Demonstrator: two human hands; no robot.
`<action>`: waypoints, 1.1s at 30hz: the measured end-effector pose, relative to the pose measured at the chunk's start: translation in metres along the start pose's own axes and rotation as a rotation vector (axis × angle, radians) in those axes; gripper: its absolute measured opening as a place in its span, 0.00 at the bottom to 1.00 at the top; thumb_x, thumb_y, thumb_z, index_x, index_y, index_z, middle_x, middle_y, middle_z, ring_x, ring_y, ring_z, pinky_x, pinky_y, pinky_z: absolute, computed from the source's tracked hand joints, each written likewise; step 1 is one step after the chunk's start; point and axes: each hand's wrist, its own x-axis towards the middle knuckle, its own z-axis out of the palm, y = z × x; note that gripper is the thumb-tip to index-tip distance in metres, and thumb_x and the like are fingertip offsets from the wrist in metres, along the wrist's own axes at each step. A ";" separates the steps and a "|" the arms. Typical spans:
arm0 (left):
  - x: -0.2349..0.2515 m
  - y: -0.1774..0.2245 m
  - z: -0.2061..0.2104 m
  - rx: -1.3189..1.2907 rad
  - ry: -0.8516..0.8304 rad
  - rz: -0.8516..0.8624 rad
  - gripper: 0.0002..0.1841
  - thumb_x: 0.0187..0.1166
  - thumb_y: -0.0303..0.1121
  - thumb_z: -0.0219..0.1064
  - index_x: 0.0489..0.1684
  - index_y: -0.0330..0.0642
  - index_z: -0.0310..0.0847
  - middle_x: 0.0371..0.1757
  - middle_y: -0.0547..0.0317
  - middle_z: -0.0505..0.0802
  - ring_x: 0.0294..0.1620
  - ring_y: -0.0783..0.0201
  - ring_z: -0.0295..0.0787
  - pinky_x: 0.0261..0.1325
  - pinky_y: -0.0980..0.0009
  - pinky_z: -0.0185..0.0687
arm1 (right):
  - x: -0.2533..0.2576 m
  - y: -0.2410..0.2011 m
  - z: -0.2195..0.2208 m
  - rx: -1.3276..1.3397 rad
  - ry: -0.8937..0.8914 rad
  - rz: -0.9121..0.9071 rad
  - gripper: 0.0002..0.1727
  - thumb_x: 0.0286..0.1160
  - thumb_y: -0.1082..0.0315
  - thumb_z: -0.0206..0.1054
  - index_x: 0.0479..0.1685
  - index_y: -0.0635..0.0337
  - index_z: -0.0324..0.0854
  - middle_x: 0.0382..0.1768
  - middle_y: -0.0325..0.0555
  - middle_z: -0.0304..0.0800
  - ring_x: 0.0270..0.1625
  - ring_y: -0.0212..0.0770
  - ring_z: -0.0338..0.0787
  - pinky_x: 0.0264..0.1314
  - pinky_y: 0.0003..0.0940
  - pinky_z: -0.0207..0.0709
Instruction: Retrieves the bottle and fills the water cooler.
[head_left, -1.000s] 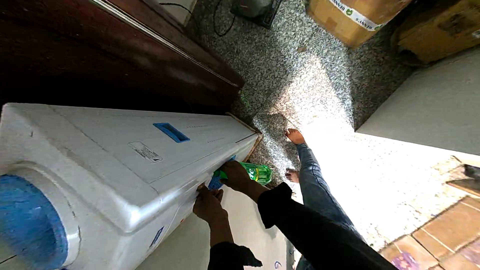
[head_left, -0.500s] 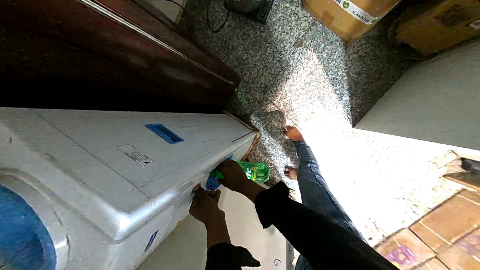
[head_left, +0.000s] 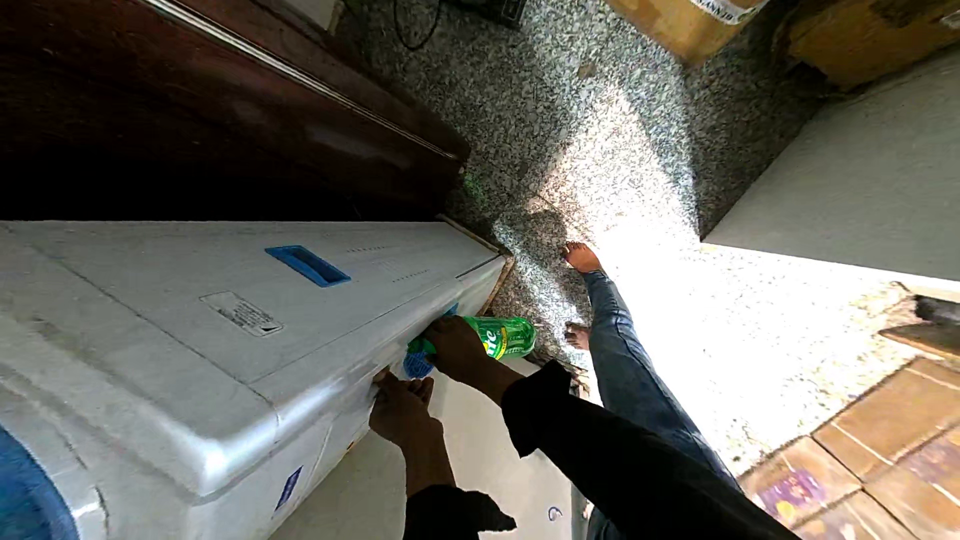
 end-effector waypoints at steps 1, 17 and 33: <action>0.001 0.000 0.000 0.002 0.002 0.002 0.22 0.92 0.47 0.56 0.48 0.32 0.77 0.27 0.55 0.81 0.23 0.61 0.88 0.33 0.60 0.94 | 0.000 0.001 0.003 -0.005 0.031 -0.012 0.23 0.76 0.61 0.75 0.68 0.61 0.84 0.68 0.55 0.87 0.76 0.55 0.81 0.87 0.51 0.63; 0.001 -0.001 -0.002 0.046 0.004 -0.001 0.23 0.93 0.49 0.54 0.49 0.32 0.76 0.28 0.54 0.81 0.24 0.60 0.88 0.34 0.59 0.94 | 0.000 0.000 0.012 -0.054 0.109 -0.031 0.22 0.72 0.60 0.78 0.64 0.57 0.87 0.62 0.54 0.90 0.70 0.55 0.84 0.82 0.53 0.69; -0.002 0.002 -0.001 0.041 0.018 -0.002 0.22 0.93 0.49 0.55 0.44 0.35 0.75 0.27 0.57 0.80 0.23 0.61 0.87 0.34 0.58 0.94 | -0.007 -0.009 0.011 -0.019 0.169 -0.005 0.21 0.71 0.62 0.78 0.63 0.58 0.87 0.62 0.53 0.90 0.70 0.55 0.84 0.80 0.52 0.69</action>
